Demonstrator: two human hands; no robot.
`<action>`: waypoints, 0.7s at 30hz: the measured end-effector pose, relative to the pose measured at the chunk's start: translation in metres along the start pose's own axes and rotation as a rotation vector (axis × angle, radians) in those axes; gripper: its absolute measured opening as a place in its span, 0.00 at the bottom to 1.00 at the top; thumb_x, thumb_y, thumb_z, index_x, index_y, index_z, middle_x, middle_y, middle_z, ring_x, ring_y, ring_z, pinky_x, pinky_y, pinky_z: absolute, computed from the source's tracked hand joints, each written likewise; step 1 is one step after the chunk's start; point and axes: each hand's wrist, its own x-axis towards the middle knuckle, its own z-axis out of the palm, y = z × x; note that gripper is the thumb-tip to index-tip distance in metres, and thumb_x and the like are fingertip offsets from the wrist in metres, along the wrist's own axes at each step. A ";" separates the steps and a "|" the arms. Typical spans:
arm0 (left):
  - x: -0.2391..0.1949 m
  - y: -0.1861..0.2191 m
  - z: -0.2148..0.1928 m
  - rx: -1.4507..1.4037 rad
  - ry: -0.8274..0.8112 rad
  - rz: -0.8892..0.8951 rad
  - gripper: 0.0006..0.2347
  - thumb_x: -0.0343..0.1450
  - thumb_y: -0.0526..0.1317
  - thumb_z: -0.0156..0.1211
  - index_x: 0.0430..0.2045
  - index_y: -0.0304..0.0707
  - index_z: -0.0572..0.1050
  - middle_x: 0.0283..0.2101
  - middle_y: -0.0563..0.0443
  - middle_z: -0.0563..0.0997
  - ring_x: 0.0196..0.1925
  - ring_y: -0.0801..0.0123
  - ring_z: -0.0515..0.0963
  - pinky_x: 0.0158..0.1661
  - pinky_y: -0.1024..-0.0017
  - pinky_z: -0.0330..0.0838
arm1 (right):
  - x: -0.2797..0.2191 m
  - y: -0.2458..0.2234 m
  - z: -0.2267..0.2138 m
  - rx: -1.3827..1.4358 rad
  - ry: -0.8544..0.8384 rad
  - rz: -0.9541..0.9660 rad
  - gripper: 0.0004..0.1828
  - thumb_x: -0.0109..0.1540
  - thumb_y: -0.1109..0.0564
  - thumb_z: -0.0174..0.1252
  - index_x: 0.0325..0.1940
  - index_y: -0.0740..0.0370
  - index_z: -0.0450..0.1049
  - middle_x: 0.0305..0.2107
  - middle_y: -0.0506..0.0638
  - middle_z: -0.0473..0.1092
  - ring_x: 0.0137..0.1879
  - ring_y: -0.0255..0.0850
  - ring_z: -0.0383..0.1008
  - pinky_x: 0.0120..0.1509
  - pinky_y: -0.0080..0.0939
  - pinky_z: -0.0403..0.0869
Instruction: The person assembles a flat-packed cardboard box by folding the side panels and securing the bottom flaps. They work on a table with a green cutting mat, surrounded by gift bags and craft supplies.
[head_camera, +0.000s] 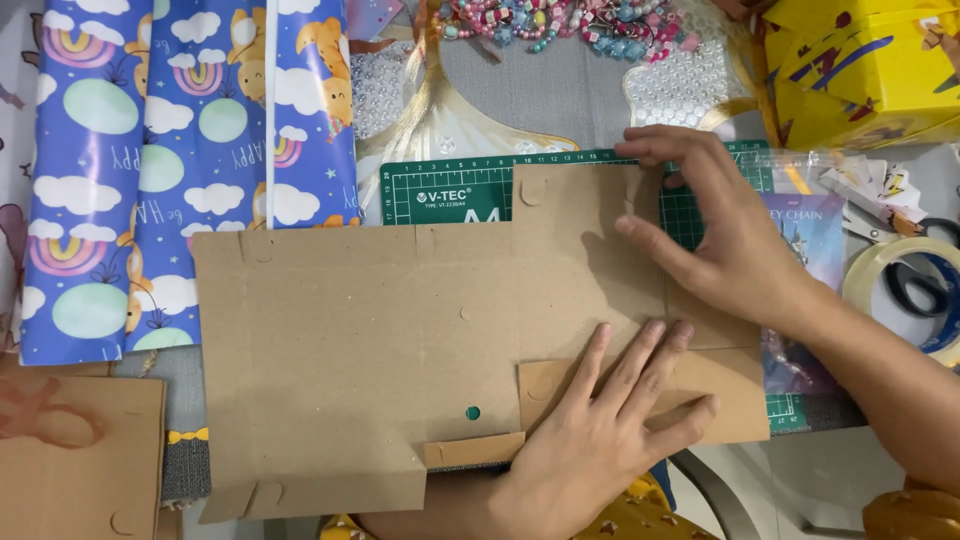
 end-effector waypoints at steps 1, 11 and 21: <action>0.000 0.000 -0.001 0.003 -0.023 0.012 0.24 0.77 0.53 0.51 0.66 0.58 0.52 0.78 0.35 0.52 0.80 0.50 0.56 0.75 0.46 0.53 | -0.001 0.003 -0.003 0.010 0.013 0.038 0.26 0.69 0.53 0.55 0.69 0.66 0.63 0.62 0.61 0.62 0.65 0.53 0.64 0.65 0.51 0.66; -0.001 -0.001 -0.002 0.133 -0.105 0.055 0.41 0.71 0.66 0.57 0.73 0.58 0.41 0.78 0.33 0.48 0.80 0.47 0.50 0.76 0.47 0.44 | -0.003 -0.003 -0.036 0.540 -0.592 -0.054 0.40 0.71 0.30 0.32 0.69 0.61 0.66 0.67 0.58 0.68 0.73 0.53 0.70 0.75 0.57 0.69; -0.001 0.001 0.003 -0.268 0.204 -0.048 0.21 0.75 0.39 0.66 0.60 0.52 0.64 0.57 0.42 0.76 0.63 0.56 0.76 0.71 0.61 0.68 | -0.003 -0.034 -0.005 0.278 -0.862 -0.198 0.48 0.67 0.27 0.27 0.81 0.58 0.36 0.80 0.54 0.27 0.84 0.48 0.19 0.81 0.57 0.23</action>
